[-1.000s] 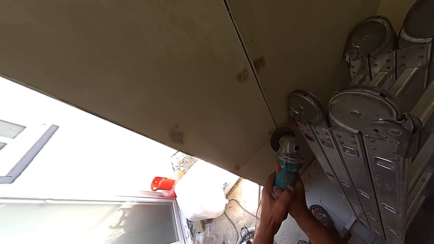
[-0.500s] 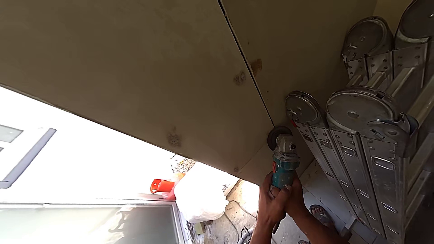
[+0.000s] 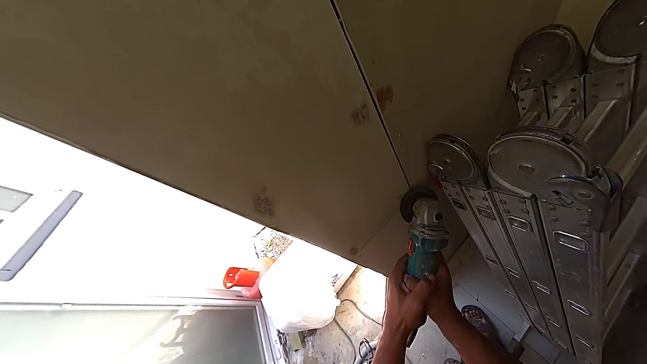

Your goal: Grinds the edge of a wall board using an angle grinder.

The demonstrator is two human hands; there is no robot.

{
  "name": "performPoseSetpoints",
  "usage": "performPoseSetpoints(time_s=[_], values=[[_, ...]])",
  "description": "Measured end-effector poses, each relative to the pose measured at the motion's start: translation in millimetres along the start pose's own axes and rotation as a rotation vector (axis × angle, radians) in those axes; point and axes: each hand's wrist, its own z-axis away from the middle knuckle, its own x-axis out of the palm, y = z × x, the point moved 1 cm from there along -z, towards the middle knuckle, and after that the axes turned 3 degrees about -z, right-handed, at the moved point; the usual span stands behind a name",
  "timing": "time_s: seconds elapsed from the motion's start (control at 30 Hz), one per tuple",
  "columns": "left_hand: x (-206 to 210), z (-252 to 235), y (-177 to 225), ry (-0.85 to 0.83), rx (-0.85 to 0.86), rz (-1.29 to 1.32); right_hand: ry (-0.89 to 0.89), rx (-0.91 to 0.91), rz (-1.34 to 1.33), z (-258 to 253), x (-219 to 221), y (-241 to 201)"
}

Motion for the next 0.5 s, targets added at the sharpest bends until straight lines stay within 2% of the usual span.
performPoseSetpoints(time_s=[0.5], values=[[0.2, 3.0, 4.2, -0.001, 0.012, -0.008, 0.002, -0.039, 0.008, 1.7, -0.8, -1.3]])
